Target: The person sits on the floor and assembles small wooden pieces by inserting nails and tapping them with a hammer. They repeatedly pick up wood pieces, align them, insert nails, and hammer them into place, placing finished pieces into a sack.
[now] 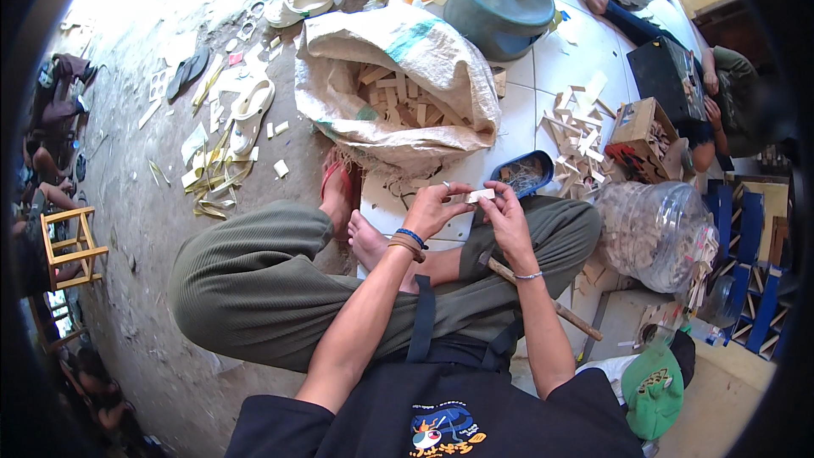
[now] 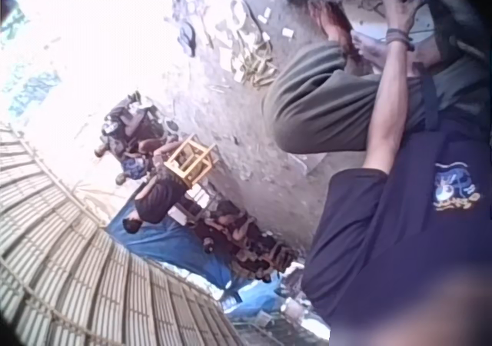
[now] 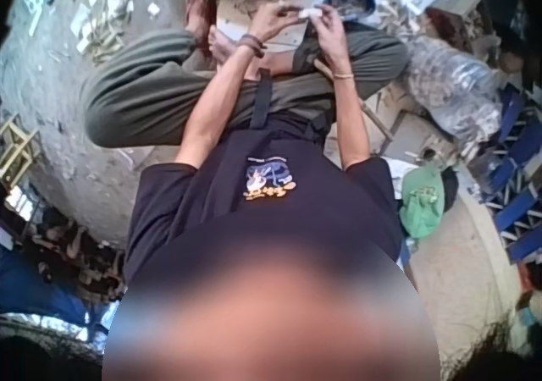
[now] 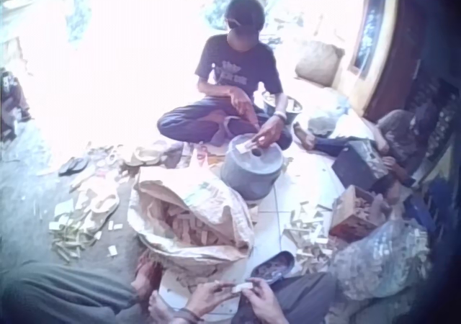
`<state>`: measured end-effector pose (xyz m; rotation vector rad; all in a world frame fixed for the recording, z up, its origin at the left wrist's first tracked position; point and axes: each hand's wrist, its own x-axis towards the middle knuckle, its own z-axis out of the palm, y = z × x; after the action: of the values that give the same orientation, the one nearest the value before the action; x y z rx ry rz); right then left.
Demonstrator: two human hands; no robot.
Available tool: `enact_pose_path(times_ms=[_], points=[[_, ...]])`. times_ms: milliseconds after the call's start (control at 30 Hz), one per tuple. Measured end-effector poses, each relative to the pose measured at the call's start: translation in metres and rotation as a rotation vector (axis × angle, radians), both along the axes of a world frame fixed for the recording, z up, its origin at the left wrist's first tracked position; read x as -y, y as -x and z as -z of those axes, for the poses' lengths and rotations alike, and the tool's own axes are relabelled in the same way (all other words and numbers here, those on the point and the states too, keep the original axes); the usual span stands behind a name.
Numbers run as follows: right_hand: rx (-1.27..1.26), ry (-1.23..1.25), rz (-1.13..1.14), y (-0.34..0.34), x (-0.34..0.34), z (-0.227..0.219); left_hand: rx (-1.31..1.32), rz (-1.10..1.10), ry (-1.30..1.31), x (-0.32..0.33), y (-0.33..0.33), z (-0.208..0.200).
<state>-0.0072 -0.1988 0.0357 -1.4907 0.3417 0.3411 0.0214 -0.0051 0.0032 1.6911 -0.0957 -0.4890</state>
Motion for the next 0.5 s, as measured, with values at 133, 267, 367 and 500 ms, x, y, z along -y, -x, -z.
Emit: enact_pose_path(times_ms=[133, 267, 367, 500], points=[[0.007, 0.034, -0.003, 0.0009, -0.0034, -0.0007, 0.040, -0.002, -0.032, 0.0006, -0.0006, 0.0014], [-0.010, 0.074, 0.000, 0.0019, -0.0042, -0.0018, 0.043, -0.006, -0.049, 0.0007, -0.0007, 0.0057], [-0.013, 0.100, -0.008, 0.0018, -0.0038, -0.0051, 0.036, -0.004, -0.051, 0.0005, -0.0017, 0.0074], [-0.005, 0.069, 0.013, 0.0015, -0.0071, -0.0099, 0.035, -0.005, -0.055, 0.0002, -0.0016, 0.0062]])
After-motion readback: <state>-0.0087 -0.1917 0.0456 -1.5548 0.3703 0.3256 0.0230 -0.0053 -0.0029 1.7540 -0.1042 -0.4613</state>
